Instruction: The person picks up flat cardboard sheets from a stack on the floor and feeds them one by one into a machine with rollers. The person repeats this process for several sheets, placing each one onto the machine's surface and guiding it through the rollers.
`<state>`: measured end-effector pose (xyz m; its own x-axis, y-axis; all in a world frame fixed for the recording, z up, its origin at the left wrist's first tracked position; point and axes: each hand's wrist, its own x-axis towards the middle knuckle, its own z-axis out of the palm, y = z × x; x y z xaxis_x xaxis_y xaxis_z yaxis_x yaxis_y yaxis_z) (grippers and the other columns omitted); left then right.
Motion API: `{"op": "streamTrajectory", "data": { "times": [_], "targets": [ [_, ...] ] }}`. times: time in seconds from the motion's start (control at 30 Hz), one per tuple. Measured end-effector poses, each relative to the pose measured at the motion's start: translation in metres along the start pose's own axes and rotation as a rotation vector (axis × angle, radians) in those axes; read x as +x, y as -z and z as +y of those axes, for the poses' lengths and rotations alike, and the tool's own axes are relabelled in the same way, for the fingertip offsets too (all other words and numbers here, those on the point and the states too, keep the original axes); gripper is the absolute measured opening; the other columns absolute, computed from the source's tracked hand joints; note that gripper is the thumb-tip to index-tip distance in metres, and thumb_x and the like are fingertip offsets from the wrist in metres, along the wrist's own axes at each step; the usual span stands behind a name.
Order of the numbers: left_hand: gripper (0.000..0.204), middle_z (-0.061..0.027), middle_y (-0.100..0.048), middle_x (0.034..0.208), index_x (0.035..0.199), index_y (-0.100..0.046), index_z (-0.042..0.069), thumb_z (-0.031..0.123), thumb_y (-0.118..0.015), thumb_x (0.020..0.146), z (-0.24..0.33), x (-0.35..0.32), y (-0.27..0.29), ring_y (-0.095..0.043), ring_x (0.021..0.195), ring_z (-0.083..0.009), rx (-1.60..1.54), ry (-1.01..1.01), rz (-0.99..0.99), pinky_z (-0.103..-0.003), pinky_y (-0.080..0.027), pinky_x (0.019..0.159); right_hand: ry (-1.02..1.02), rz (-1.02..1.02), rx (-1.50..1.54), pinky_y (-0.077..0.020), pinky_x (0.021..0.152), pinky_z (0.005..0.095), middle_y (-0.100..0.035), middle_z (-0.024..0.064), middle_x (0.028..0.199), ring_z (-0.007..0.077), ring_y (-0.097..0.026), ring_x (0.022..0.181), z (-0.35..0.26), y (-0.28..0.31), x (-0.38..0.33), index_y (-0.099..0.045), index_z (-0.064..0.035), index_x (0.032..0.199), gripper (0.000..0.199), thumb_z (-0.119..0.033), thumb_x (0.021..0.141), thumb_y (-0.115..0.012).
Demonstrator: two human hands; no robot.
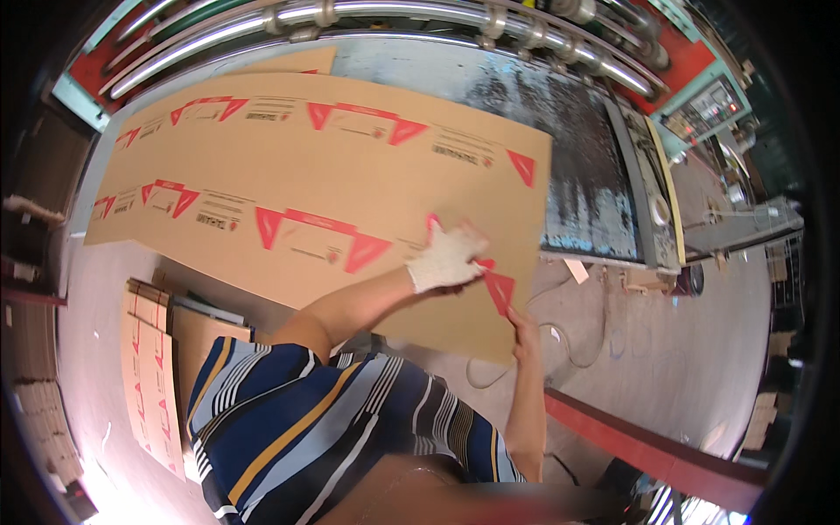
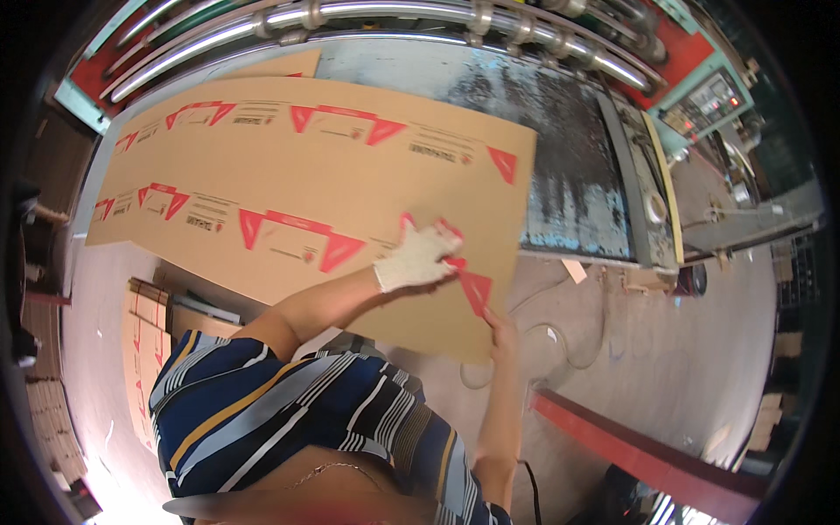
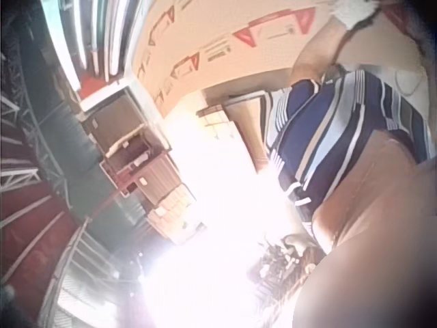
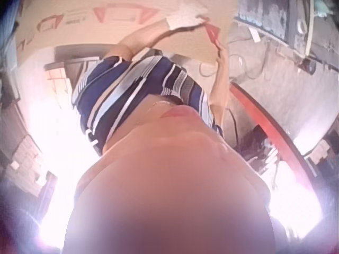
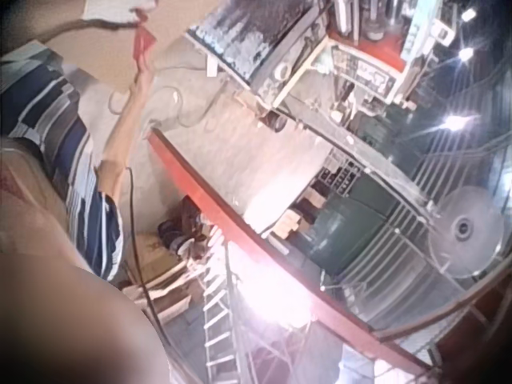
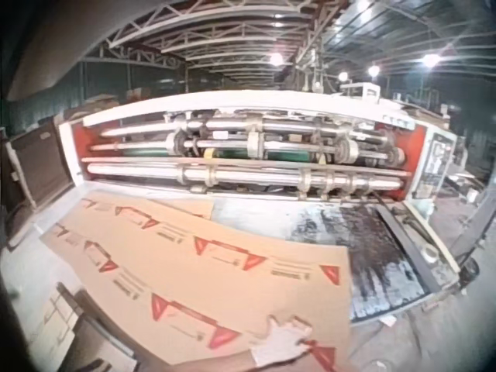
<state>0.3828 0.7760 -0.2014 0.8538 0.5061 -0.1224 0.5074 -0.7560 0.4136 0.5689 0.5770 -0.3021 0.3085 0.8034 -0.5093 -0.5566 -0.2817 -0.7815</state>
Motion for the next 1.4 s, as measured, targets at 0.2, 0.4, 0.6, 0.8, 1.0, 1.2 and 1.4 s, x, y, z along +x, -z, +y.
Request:
{"op": "streamTrajectory", "data": {
  "times": [0.2,0.4,0.6,0.8,1.0,1.2,1.4],
  "targets": [
    [0.059,-0.0166,-0.051,0.141,0.138,-0.048,0.003,0.033,-0.059,0.088,0.031,-0.035,-0.016,-0.043,0.133,-0.035,-0.559,-0.286,0.009,-0.053,-0.025,0.114,0.153,0.423,0.359,-0.0562,0.084,0.0424,-0.067,0.0111,0.115,0.0274,-0.067,0.099,0.105,0.102,-0.199,-0.056,-0.0015,0.126,0.047,-0.023,0.088,-0.072],
    [0.073,-0.0205,-0.054,0.132,0.147,-0.03,0.003,0.033,-0.06,0.088,-0.006,-0.091,-0.039,-0.049,0.123,-0.0374,0.074,0.206,0.482,-0.045,-0.039,0.104,0.161,0.656,0.794,-0.0552,0.084,0.0446,-0.061,0.0138,0.122,0.0303,-0.064,0.106,0.137,0.035,-0.276,-0.047,-0.0002,0.135,0.043,-0.022,0.099,-0.053],
    [0.067,-0.0215,-0.065,0.104,0.148,-0.019,-0.001,0.034,-0.045,0.098,0.049,-0.036,-0.041,-0.066,0.09,-0.0331,-0.801,0.342,-0.248,-0.042,-0.05,0.083,0.287,0.538,1.0,-0.0544,0.086,0.0406,-0.064,0.0154,0.118,0.0304,-0.066,0.1,0.109,-0.012,-0.244,-0.052,-0.0011,0.132,0.04,-0.024,0.099,-0.052],
    [0.045,-0.0231,-0.065,0.084,0.13,-0.035,-0.001,0.026,-0.047,0.096,0.038,0.024,-0.027,-0.067,0.07,-0.035,-0.85,0.35,-0.152,-0.043,-0.052,0.061,0.393,0.554,0.187,-0.0473,0.099,0.0465,-0.058,0.0146,0.131,0.0311,-0.059,0.115,0.102,-0.006,-0.196,-0.046,-0.0028,0.138,0.043,-0.028,0.102,-0.045],
    [0.04,-0.0291,-0.066,0.089,0.112,-0.044,-0.008,0.028,-0.05,0.095,-0.07,0.171,0.023,-0.07,0.071,-0.0375,-0.352,-0.107,0.395,-0.048,-0.053,0.056,0.351,0.415,0.551,-0.049,0.095,0.0441,-0.057,0.0124,0.131,0.0287,-0.058,0.116,0.045,-0.027,-0.028,-0.046,-0.0019,0.136,0.044,-0.03,0.102,-0.05],
    [0.041,-0.0222,-0.068,0.095,0.125,-0.046,-0.003,0.026,-0.051,0.096,-0.155,0.262,0.11,-0.069,0.083,-0.0326,-0.604,0.291,0.166,-0.044,-0.054,0.068,0.119,0.505,0.581,-0.0522,0.082,0.049,-0.054,0.0104,0.126,0.0289,-0.057,0.116,-0.022,-0.041,0.092,-0.052,-0.0124,0.119,0.027,-0.032,0.101,-0.051],
    [0.07,-0.0206,-0.049,0.142,0.149,-0.034,0.009,0.038,-0.058,0.091,-0.235,0.138,0.145,-0.048,0.129,-0.0364,0.197,0.222,0.612,-0.045,-0.037,0.108,0.003,0.45,0.528,-0.0537,0.081,0.0468,-0.061,0.012,0.119,0.0306,-0.062,0.109,0.012,-0.023,0.066,-0.055,-0.0099,0.114,0.026,-0.032,0.101,-0.051]
  ]
}}
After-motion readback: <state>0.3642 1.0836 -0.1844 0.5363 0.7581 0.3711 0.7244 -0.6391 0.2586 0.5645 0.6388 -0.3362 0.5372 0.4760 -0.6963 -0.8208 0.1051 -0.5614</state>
